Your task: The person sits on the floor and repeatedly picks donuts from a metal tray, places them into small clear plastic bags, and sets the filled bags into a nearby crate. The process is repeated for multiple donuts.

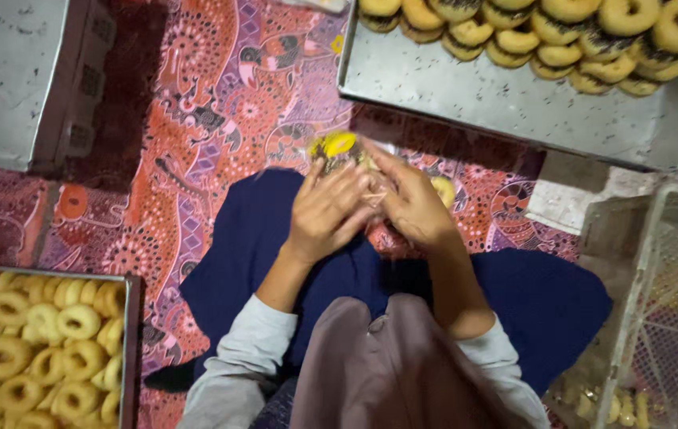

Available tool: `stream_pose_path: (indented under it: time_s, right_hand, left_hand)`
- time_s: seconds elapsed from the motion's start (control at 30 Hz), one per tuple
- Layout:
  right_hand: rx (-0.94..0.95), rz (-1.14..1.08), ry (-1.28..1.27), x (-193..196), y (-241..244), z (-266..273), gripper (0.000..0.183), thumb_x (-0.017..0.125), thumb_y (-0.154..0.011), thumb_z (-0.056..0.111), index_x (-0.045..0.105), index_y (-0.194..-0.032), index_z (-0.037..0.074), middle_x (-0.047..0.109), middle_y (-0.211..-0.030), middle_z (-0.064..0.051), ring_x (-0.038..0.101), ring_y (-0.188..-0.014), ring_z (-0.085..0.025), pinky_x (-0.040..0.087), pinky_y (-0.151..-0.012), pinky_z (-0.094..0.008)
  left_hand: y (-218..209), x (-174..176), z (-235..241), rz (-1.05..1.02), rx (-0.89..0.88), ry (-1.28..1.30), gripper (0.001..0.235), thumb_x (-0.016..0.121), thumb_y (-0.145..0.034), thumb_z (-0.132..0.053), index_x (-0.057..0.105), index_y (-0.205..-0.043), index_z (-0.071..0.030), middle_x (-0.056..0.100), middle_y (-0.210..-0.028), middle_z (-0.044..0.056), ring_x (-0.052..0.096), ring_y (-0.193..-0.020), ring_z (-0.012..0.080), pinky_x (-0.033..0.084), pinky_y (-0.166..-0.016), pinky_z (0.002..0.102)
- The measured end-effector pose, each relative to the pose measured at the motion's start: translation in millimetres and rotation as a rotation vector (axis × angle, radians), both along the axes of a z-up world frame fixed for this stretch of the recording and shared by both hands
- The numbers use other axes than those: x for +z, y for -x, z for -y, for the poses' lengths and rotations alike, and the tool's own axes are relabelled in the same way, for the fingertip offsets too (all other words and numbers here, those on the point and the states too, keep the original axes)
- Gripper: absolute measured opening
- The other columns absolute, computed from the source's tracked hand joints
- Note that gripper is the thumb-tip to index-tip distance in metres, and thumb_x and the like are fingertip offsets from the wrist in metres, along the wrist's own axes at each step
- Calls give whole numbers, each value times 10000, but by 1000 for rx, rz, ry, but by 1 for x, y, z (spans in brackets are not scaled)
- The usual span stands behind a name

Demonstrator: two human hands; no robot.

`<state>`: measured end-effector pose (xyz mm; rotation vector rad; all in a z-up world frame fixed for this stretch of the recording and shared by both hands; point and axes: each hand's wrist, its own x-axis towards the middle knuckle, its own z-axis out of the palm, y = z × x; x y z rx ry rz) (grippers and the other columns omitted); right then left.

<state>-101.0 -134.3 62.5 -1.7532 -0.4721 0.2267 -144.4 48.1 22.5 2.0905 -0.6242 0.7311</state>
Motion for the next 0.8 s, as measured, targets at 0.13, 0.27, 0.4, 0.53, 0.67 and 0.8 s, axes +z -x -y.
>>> stream_pose_path:
  time_s: [0.13,0.27,0.4,0.53,0.67,0.8]
  right_hand:
    - [54,-21,369,3,17,-19,270,727,-944,154,742,-1201,76,779,-1098,-122,767,-865,-220,588,-783,-314]
    - [-138,466,300,8,56,-53,100,732,-993,128,747,-1033,38,696,-888,-82,673,-728,-222,541,-617,-364]
    - [204,596,455,4,74,-74,47,724,-947,86,745,-967,49,663,-800,-75,661,-690,-240,521,-561,-379]
    - [89,628,329,-6,66,-77,145,706,-928,68,721,-1073,60,703,-975,-118,683,-859,-280,563,-742,-401]
    - [187,682,199,-8,51,-77,288,662,-980,40,645,-1258,-35,701,-1183,-161,707,-1070,-305,587,-920,-394]
    - [28,389,323,0,30,-70,348,665,-935,10,675,-1281,-18,720,-1100,-184,693,-955,-338,563,-844,-427]
  left_hand:
    - [46,-7,-24,-144,147,204,109,707,-996,-33,743,-1098,-21,773,-1125,126,758,-1137,264,572,-1101,429]
    - [83,-27,-36,-629,331,914,141,647,-1026,-41,740,-1066,58,769,-1027,147,727,-933,197,587,-886,331]
    - [89,-46,-45,-647,306,1130,129,639,-1018,-50,724,-1028,45,780,-981,125,751,-903,172,604,-861,302]
    - [86,-51,-44,-661,343,1005,153,661,-1012,-29,739,-1115,54,770,-993,107,715,-880,128,584,-803,256]
    - [89,-45,-36,-611,424,706,165,689,-992,-5,757,-1129,58,780,-904,111,690,-790,119,577,-718,240]
    - [94,-33,-28,-424,409,591,165,655,-1002,-6,749,-1127,48,784,-1012,113,749,-868,130,600,-789,247]
